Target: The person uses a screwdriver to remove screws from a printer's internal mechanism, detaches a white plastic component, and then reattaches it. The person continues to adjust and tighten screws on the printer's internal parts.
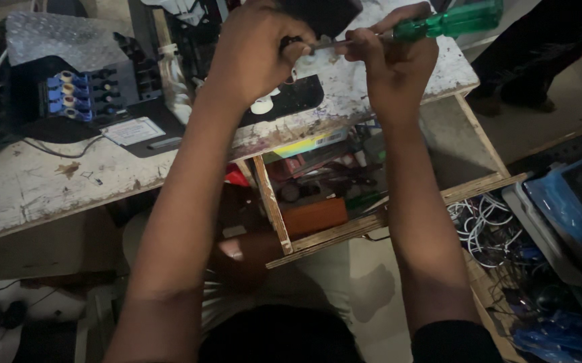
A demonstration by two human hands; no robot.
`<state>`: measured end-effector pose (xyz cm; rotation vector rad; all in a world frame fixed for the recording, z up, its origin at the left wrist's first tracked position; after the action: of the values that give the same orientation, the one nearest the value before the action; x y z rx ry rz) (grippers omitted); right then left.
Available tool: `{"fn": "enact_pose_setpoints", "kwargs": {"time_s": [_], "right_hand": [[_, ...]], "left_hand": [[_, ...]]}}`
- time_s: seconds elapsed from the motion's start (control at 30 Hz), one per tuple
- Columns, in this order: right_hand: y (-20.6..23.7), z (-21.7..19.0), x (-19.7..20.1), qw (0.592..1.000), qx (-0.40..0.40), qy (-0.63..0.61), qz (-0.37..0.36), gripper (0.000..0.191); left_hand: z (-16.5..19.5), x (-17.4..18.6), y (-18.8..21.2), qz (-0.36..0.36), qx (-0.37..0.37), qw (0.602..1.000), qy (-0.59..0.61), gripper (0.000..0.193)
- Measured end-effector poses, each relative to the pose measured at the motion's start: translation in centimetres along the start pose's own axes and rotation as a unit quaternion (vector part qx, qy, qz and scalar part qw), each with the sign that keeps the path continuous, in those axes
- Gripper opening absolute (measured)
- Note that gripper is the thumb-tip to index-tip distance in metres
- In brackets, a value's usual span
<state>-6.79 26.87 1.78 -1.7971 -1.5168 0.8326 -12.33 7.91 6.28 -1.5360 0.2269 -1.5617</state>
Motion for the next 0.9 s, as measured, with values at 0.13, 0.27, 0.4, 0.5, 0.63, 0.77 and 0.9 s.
{"fn": "enact_pose_setpoints", "kwargs": {"time_s": [0.13,0.27,0.4,0.5,0.63,0.77,0.9], "right_hand": [[0.1,-0.1,-0.2,1.000,0.000,0.001,-0.003,0.020],[0.0,0.0,-0.2,0.999,0.018,0.037,-0.013,0.018],[0.3,0.1,-0.4,0.997,0.040,0.064,-0.027,0.016],[0.4,0.6,-0.4,0.997,0.024,0.067,-0.028,0.017],[0.1,1.1,-0.4,0.999,0.000,0.030,-0.029,0.018],[-0.1,2.0,0.1,0.996,-0.074,-0.053,-0.006,0.019],[-0.1,3.1,1.4,0.985,-0.158,-0.049,0.058,0.020]], "left_hand": [[-0.5,-0.7,0.0,-0.063,0.046,0.996,0.046,0.008],[0.4,0.2,-0.1,0.004,-0.021,1.000,0.006,0.011],[0.0,-0.3,-0.1,-0.023,-0.004,0.999,0.028,0.009],[-0.1,-0.5,0.0,-0.027,0.001,0.999,0.039,0.010],[0.1,0.0,0.2,-0.001,-0.034,0.999,0.031,0.012],[-0.1,0.0,0.2,0.006,-0.036,0.998,0.050,0.018],[-0.4,0.0,0.2,0.028,-0.034,0.999,0.031,0.021]]}}
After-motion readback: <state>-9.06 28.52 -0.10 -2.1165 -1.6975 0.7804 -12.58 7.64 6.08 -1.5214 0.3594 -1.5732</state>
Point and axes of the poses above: each hand's wrist, its own y-axis away from the middle knuckle, its own x-axis out of the back of the hand, z = x × y, the point moved 7 cm from there along -y, towards the middle knuckle, and after that the axes turned 1 degree about -y, right-handed, at the moved point
